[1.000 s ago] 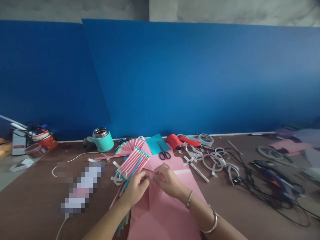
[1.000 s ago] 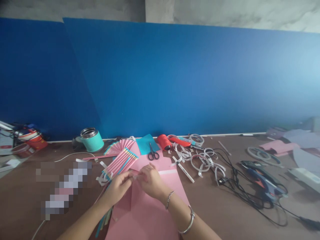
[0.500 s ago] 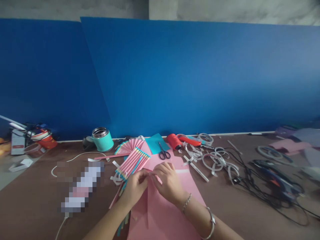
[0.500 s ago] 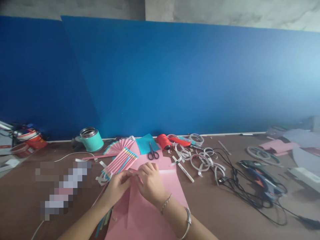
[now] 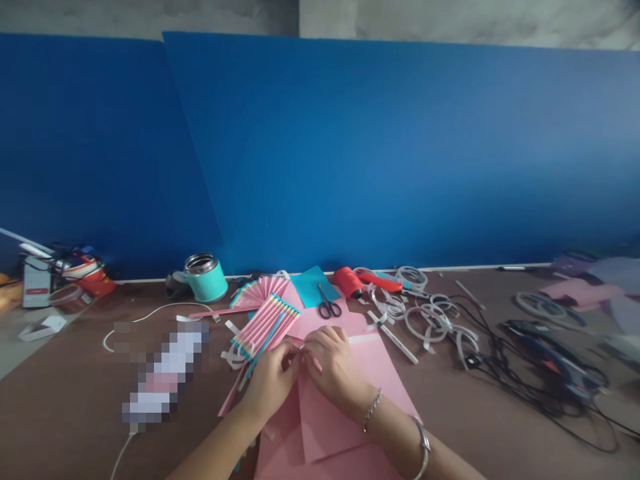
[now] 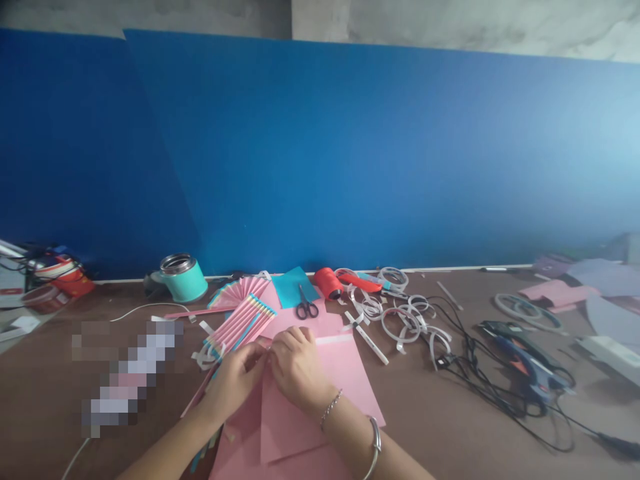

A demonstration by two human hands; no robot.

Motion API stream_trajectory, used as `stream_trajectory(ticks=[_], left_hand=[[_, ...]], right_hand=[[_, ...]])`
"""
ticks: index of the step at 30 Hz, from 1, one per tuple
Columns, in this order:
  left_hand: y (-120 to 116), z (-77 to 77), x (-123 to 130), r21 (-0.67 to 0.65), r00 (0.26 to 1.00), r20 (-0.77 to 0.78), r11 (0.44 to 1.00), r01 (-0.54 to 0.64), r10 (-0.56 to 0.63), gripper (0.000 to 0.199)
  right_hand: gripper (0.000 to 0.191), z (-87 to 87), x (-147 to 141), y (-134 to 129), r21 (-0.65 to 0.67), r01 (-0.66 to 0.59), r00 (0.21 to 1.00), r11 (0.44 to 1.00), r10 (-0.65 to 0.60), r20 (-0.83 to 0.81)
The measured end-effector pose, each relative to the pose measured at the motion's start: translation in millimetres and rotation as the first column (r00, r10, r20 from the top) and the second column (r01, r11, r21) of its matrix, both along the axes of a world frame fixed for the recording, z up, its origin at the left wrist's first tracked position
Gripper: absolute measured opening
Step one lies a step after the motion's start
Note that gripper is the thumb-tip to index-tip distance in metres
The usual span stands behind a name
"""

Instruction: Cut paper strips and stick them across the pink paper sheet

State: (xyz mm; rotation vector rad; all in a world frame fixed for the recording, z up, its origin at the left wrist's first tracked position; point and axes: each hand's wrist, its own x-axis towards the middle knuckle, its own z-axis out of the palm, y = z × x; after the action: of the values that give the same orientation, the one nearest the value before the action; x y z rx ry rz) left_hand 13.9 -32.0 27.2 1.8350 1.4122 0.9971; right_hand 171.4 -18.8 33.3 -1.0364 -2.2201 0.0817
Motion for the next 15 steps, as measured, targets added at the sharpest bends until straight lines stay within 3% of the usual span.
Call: stream_trajectory(ticks=[15], left_hand=[[-0.3,-2.1,-0.6,0.029,0.999,-0.019,0.999,0.037,-0.036,0.020]], right_hand=[[0.014,-3.3,0.8,2.8,-0.027,-0.008,0.998,1.000,0.006,-0.064]])
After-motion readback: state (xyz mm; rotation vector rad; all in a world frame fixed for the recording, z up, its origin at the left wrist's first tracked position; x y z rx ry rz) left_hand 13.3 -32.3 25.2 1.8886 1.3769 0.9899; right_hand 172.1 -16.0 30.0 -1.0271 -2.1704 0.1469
